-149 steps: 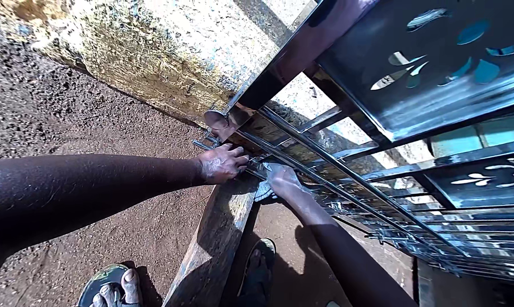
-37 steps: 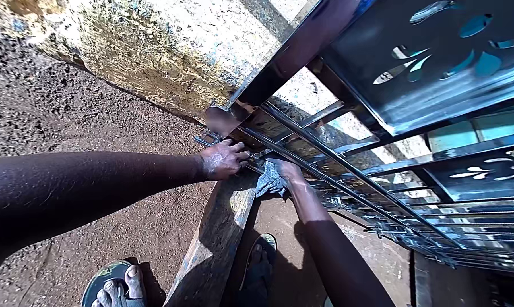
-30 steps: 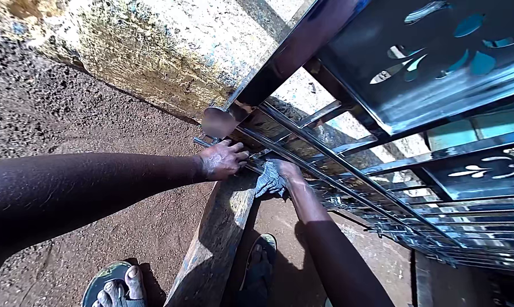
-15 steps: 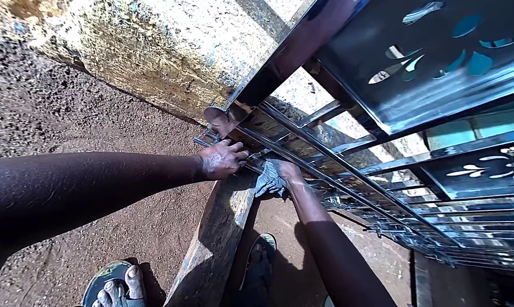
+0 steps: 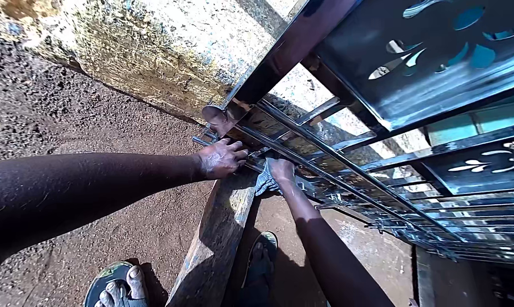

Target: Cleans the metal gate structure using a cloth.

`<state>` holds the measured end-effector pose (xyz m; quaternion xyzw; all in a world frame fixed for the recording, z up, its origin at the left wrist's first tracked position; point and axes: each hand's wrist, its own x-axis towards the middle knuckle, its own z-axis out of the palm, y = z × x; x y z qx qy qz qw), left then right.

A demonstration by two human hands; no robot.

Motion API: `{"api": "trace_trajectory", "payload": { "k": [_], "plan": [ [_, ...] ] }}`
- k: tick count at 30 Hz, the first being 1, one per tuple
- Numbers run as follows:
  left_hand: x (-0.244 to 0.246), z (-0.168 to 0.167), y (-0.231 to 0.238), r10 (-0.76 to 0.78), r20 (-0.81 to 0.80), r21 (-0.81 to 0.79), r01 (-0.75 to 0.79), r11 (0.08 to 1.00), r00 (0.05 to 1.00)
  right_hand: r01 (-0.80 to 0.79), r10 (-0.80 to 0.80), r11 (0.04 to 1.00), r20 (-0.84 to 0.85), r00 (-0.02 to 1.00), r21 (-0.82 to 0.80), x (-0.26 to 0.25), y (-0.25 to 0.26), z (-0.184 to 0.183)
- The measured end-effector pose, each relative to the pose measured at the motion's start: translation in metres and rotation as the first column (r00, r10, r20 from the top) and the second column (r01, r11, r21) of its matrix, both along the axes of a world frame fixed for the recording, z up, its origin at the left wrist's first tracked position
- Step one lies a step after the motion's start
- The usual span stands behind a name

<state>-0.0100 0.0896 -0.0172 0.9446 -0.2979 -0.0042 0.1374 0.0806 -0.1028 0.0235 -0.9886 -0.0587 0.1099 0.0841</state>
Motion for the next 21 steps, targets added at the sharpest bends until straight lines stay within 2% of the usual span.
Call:
{"api": "trace_trajectory", "payload": {
  "k": [1, 3, 5, 7, 9, 11, 14, 17, 19, 21],
  "plan": [
    [-0.001, -0.001, 0.0, 0.0, 0.011, -0.005, 0.0, 1.0, 1.0, -0.014, 0.014, 1.0, -0.017, 1.0, 0.003, -0.008, 0.0, -0.004],
    [-0.001, -0.002, 0.0, 0.007, 0.022, -0.014, -0.007, 1.0, 1.0, -0.212, 0.211, 0.977, 0.072, 0.975, 0.006, -0.03, -0.015, -0.021],
    [-0.001, -0.002, -0.001, 0.011, 0.043, -0.021, -0.01, 1.0, 0.999, -0.448, 0.435, 0.893, 0.188, 0.881, 0.033, -0.048, -0.038, -0.035],
    [-0.002, -0.002, 0.0, 0.014, 0.043, -0.003, -0.014, 1.0, 0.999, -0.555, 0.549, 0.831, 0.179, 0.817, -0.016, -0.054, -0.058, -0.035],
    [-0.002, -0.002, -0.002, 0.019, 0.039, 0.015, -0.019, 1.0, 0.999, -0.499, 0.508, 0.848, 0.007, 0.861, -0.178, -0.047, -0.061, -0.021],
    [-0.002, -0.005, -0.002, 0.024, 0.071, 0.008, -0.025, 1.0, 0.997, -0.391, 0.352, 0.858, -0.173, 0.92, -0.334, -0.037, -0.043, -0.011],
    [-0.003, -0.008, -0.003, 0.035, 0.109, 0.005, -0.036, 0.999, 0.993, -0.335, 0.298, 0.896, -0.164, 0.94, -0.292, -0.048, -0.027, -0.011],
    [-0.002, -0.009, 0.0, 0.032, 0.111, 0.005, -0.032, 0.999, 0.993, -0.394, 0.377, 0.906, -0.124, 0.918, -0.158, -0.071, -0.032, -0.011],
    [-0.002, -0.011, -0.001, 0.032, 0.136, -0.007, -0.031, 0.999, 0.99, -0.401, 0.379, 0.901, -0.15, 0.913, -0.168, -0.06, -0.034, -0.008],
    [-0.002, -0.013, -0.002, 0.044, 0.161, -0.024, -0.04, 0.999, 0.986, -0.312, 0.26, 0.923, -0.232, 0.937, -0.225, -0.039, -0.02, 0.003]
  ]
}}
